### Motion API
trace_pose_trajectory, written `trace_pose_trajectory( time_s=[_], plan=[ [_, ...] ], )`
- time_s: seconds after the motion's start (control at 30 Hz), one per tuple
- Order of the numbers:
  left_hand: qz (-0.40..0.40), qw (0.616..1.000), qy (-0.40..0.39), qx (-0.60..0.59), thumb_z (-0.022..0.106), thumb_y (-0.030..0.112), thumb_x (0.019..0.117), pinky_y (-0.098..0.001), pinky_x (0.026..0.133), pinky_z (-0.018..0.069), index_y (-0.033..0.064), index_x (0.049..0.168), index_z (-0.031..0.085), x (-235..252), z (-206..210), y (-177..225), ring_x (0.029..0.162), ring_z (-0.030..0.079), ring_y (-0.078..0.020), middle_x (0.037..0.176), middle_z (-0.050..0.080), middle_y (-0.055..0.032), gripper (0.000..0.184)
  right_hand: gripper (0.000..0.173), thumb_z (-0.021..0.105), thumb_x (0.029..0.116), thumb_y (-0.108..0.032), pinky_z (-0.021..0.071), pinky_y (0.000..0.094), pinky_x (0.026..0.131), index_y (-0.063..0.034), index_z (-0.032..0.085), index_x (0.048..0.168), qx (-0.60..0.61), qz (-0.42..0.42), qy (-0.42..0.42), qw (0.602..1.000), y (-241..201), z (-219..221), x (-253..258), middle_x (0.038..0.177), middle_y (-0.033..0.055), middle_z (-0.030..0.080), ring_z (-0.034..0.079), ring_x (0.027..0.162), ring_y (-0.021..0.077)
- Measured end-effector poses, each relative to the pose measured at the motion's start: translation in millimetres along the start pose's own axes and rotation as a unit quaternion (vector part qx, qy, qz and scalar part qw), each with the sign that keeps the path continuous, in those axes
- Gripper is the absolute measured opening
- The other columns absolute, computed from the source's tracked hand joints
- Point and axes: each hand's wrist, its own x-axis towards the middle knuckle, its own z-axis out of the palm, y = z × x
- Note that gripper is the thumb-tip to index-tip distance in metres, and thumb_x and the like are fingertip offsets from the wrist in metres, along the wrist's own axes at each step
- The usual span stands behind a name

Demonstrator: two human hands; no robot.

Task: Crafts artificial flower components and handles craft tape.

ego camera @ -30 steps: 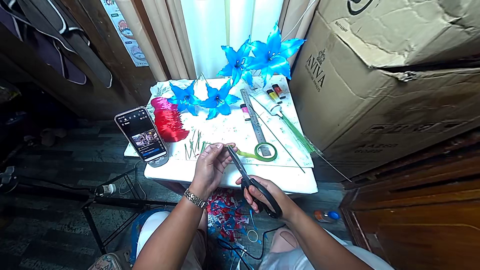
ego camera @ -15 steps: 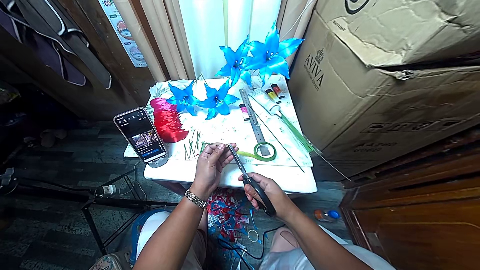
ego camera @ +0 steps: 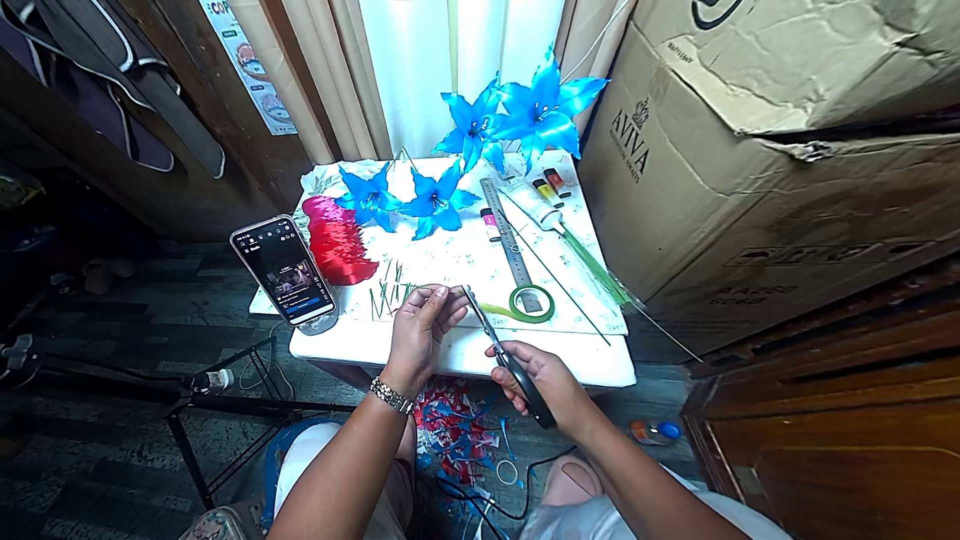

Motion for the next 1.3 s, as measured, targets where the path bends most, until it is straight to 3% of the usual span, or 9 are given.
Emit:
trace_pose_trajectory(
  time_s=[0.17, 0.27, 0.4, 0.63, 0.77, 0.87, 0.93, 1.1, 1.3],
  plan=[
    [-0.014, 1.0, -0.019, 0.01, 0.046, 0.007, 0.1082, -0.0311, 0.083, 0.0609, 0.006, 0.104, 0.059, -2, 1, 2, 0.091, 0.076, -0.0214, 0.107, 0.075, -0.0164, 0.014, 0.04, 0.07, 0.0964, -0.022, 0.0521, 0.018, 0.058, -0.0022, 0.059, 0.13, -0.175, -0.069, 0.132, 0.973, -15, -28, -3, 0.083, -0.0029, 0.066, 0.059, 0.063, 0.0002],
    [-0.03, 0.998, -0.037, 0.052, 0.047, 0.006, 0.108, -0.0329, 0.085, 0.0606, 0.0043, 0.105, 0.059, -2, -1, 1, 0.092, 0.076, -0.0217, 0.108, 0.075, -0.016, 0.013, 0.059, 0.068, 0.0978, -0.017, 0.0531, 0.0548, 0.082, 0.0035, 0.042, 0.146, -0.331, -0.018, 0.24, 0.913, -22, -56, -2, 0.101, 0.0219, 0.069, 0.067, 0.088, 0.0326],
    [-0.051, 0.986, -0.08, 0.137, 0.049, 0.003, 0.1061, -0.0322, 0.085, 0.0606, 0.0007, 0.103, 0.06, -2, 1, -2, 0.09, 0.075, -0.0193, 0.107, 0.075, -0.0148, 0.011, 0.053, 0.064, 0.1009, -0.019, 0.0458, 0.0658, 0.093, 0.0039, 0.045, 0.145, -0.422, 0.107, 0.267, 0.86, -21, -74, 3, 0.115, 0.0316, 0.063, 0.062, 0.108, 0.0482],
    [-0.118, 0.942, -0.179, 0.259, 0.054, 0.001, 0.1041, -0.0292, 0.085, 0.0606, -0.0025, 0.101, 0.06, -12, 11, -5, 0.087, 0.074, -0.0143, 0.099, 0.075, -0.0106, 0.008, 0.039, 0.076, 0.0936, -0.016, 0.043, 0.0646, 0.102, 0.0086, 0.068, 0.122, -0.494, -0.036, 0.262, 0.828, -18, -69, -1, 0.133, 0.0328, 0.054, 0.051, 0.125, 0.0515],
    [-0.12, 0.94, -0.202, 0.247, 0.052, 0.0, 0.1038, -0.0291, 0.085, 0.0605, -0.0006, 0.099, 0.059, -13, 14, -5, 0.086, 0.075, -0.0129, 0.098, 0.076, -0.0085, 0.009, 0.037, 0.078, 0.088, -0.012, 0.0481, 0.0625, 0.095, 0.0014, 0.071, 0.122, -0.425, -0.194, 0.172, 0.867, -9, -51, 7, 0.123, 0.0255, 0.062, 0.057, 0.116, 0.0461],
    [-0.088, 0.945, -0.194, 0.248, 0.053, -0.001, 0.1024, -0.0283, 0.085, 0.0601, -0.0008, 0.096, 0.062, -12, 14, -4, 0.085, 0.074, -0.0116, 0.097, 0.075, -0.0076, 0.011, 0.021, 0.069, 0.0888, -0.008, 0.0508, 0.0505, 0.091, -0.0022, 0.078, 0.107, -0.357, -0.257, 0.152, 0.885, -1, -32, 19, 0.109, 0.0158, 0.068, 0.061, 0.106, 0.0328],
    [-0.069, 0.95, -0.184, 0.241, 0.053, -0.001, 0.1021, -0.0295, 0.085, 0.0602, -0.0004, 0.095, 0.062, -10, 9, -2, 0.084, 0.073, -0.0123, 0.097, 0.075, -0.0083, 0.011, 0.016, 0.066, 0.0903, -0.011, 0.0511, 0.0428, 0.088, -0.0053, 0.08, 0.098, -0.339, -0.269, 0.151, 0.889, 0, -27, 24, 0.104, 0.0106, 0.069, 0.062, 0.102, 0.0246],
    [-0.075, 0.96, -0.185, 0.198, 0.05, -0.002, 0.1024, -0.0299, 0.083, 0.0603, 0.0017, 0.095, 0.061, -12, -2, 5, 0.083, 0.074, -0.0139, 0.097, 0.076, -0.0096, 0.014, 0.023, 0.066, 0.0904, -0.011, 0.0522, 0.0297, 0.08, -0.005, 0.077, 0.11, -0.311, -0.257, 0.097, 0.91, 4, -20, 30, 0.11, 0.0115, 0.068, 0.063, 0.098, 0.0162],
    [-0.074, 0.963, -0.188, 0.18, 0.049, -0.002, 0.1024, -0.0297, 0.083, 0.0604, 0.0021, 0.094, 0.06, -12, -3, 8, 0.082, 0.074, -0.0138, 0.096, 0.076, -0.0098, 0.014, 0.016, 0.067, 0.0931, -0.014, 0.0499, 0.018, 0.075, -0.002, 0.077, 0.094, -0.293, -0.269, 0.091, 0.913, 8, -11, 38, 0.103, 0.0095, 0.069, 0.061, 0.087, 0.0056]
  ],
)
